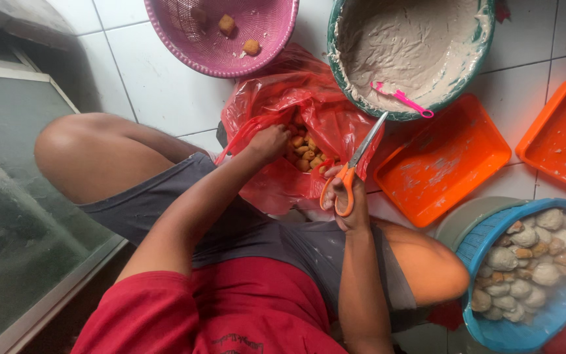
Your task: The person sits on the floor and uses orange-handled scissors to cut small brown food items one at a time, placing the cut pieces into a pink basket. A bowl of batter and a blue basket of coated items are nearby.
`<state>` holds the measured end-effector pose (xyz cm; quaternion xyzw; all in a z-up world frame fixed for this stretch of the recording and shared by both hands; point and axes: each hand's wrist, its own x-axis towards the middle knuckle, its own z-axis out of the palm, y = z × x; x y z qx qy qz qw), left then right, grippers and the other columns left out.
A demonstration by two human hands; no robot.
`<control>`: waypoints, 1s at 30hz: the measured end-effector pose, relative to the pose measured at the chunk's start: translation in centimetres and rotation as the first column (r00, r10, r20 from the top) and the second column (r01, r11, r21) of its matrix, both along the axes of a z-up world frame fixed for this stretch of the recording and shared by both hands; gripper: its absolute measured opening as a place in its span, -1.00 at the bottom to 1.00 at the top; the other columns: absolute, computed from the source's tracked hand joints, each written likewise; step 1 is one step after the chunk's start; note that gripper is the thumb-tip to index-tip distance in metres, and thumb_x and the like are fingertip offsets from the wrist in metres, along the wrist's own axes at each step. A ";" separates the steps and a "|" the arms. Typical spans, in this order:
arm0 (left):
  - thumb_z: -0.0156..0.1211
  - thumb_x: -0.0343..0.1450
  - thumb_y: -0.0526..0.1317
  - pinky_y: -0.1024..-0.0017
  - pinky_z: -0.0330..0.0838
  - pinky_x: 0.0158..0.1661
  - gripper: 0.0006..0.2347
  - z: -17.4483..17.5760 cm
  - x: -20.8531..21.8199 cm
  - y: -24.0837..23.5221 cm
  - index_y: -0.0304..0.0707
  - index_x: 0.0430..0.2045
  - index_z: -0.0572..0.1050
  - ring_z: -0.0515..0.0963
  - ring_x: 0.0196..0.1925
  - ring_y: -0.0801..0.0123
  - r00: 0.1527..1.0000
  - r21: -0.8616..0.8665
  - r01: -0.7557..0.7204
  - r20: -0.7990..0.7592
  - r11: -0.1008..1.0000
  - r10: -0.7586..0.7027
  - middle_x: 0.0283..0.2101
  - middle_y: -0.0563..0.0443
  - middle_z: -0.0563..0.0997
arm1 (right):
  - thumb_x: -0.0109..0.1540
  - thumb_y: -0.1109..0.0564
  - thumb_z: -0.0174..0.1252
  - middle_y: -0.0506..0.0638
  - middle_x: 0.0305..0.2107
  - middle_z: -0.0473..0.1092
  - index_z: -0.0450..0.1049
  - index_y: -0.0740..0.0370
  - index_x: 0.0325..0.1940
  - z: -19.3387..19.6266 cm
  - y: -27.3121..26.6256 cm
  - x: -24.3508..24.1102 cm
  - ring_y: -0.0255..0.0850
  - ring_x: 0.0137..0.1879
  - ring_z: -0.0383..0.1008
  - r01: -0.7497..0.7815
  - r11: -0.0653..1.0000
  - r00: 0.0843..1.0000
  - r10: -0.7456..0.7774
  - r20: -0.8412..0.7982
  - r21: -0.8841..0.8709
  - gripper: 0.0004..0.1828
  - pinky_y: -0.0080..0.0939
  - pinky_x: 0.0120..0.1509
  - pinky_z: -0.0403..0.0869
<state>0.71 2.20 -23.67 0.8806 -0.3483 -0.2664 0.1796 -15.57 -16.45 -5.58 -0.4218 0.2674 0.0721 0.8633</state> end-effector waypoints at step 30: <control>0.48 0.29 -0.42 0.59 0.39 -0.34 -0.42 22.2 1.1 -3.1 -0.33 0.27 0.43 0.55 -0.40 0.61 0.465 -0.454 -0.614 -0.869 0.645 -0.168 -0.43 0.08 0.62 | 0.15 0.08 0.40 0.01 -0.62 0.42 0.48 0.49 0.03 2.3 -0.6 0.4 -0.28 -0.56 0.38 -0.569 0.822 0.814 0.562 0.145 0.010 -0.49 -0.36 -0.54 0.26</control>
